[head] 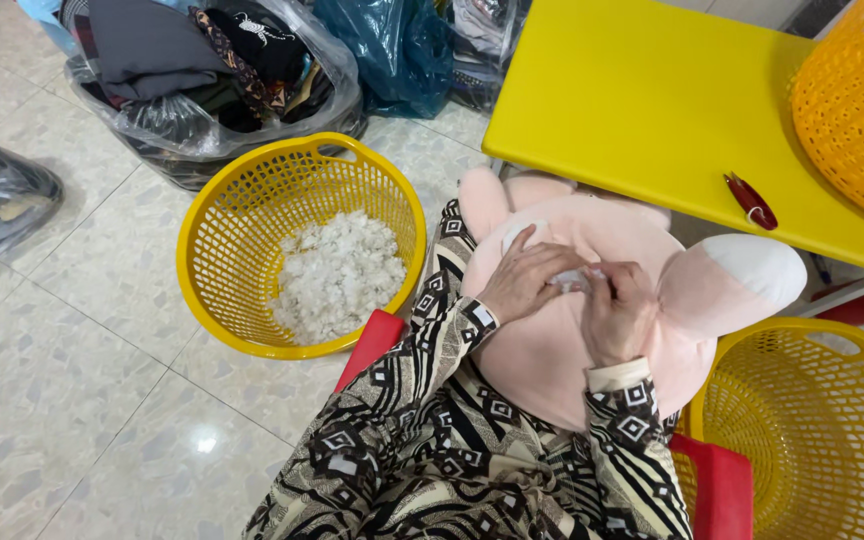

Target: The person repeatedly takes handfuls of white stuffing from a yellow basket and inserts them into the opening of a pink stuffed toy held on their lap. They push and adjust the stuffing inside the toy throughout the clip.

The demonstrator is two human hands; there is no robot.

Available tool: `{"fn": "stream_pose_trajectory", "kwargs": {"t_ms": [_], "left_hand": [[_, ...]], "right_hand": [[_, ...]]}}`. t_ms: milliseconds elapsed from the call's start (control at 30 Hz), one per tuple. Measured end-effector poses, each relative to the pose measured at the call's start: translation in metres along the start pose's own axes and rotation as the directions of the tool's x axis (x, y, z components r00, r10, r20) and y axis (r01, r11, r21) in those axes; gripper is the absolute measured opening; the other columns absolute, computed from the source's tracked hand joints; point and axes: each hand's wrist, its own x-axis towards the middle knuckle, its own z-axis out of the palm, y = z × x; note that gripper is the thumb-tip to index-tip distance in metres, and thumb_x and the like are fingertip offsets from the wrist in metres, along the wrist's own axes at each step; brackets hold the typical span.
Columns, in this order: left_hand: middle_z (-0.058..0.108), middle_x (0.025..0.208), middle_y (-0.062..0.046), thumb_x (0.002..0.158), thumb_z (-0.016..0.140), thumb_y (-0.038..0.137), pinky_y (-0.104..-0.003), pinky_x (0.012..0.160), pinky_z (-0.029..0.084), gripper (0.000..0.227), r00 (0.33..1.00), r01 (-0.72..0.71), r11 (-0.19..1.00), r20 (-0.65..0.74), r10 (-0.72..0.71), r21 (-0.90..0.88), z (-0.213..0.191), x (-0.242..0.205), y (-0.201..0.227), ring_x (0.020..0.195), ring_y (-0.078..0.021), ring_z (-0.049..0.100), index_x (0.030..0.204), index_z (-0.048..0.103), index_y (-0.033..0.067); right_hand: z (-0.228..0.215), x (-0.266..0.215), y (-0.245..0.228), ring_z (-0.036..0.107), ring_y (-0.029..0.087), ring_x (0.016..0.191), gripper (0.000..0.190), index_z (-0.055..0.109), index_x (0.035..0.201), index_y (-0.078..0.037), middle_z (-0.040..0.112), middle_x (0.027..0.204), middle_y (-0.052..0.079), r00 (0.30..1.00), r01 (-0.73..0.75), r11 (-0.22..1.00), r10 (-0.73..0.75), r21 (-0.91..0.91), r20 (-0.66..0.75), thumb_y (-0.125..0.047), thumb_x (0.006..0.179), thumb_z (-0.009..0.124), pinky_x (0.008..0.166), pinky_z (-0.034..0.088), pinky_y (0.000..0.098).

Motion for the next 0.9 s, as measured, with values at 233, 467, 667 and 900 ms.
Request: {"fn": "stream_pose_trajectory", "kwargs": {"t_ms": [233,467,667,900], "left_hand": [[0.070,0.130,-0.004,0.090,0.073,0.038,-0.058,0.127,0.025,0.047,0.998,0.030,0.999,-0.058,-0.031,-0.018,0.023,-0.008,-0.015,0.130,-0.0201,0.062,0.132,0.064,0.0193],[0.060,0.148,-0.009,0.087,0.065,0.070,-0.058,0.132,0.021,0.106,0.962,-0.041,0.988,-0.273,-0.001,-0.150,0.033,-0.003,-0.009,0.138,-0.0240,0.056,0.163,0.023,0.0095],[0.040,0.164,-0.017,0.075,0.061,0.082,-0.061,0.132,0.015,0.128,0.989,0.126,0.992,-0.078,-0.126,0.004,0.012,-0.014,-0.013,0.146,-0.0285,0.040,0.165,0.016,0.0023],[0.028,0.170,-0.015,0.062,0.051,0.091,-0.065,0.131,0.009,0.136,0.965,0.146,0.972,-0.243,-0.099,0.183,0.035,-0.012,-0.012,0.160,-0.0303,0.025,0.163,0.019,0.0057]], "right_hand": [[-0.017,0.016,-0.031,0.068,0.017,0.087,0.005,0.068,0.111,-0.003,0.069,0.104,0.010,0.953,0.179,0.965,-0.121,0.192,-0.279,0.000,0.108,0.067,0.074,0.058,0.0266],[0.138,0.011,-0.125,0.069,0.021,0.095,0.032,0.072,0.124,-0.012,0.068,0.117,0.006,0.799,0.438,0.823,-0.541,0.361,0.264,-0.004,0.094,0.070,0.072,0.061,0.0327],[0.202,-0.004,-0.143,0.068,0.038,0.086,0.072,0.052,0.145,-0.001,0.064,0.107,0.021,0.502,0.352,0.892,-0.436,0.283,0.747,-0.012,0.076,0.070,0.073,0.056,0.0440],[0.100,0.014,-0.102,0.074,0.029,0.098,0.034,0.066,0.130,-0.008,0.071,0.124,0.015,0.800,0.286,0.917,-0.387,0.277,0.459,-0.018,0.098,0.069,0.080,0.063,0.0366]]}}
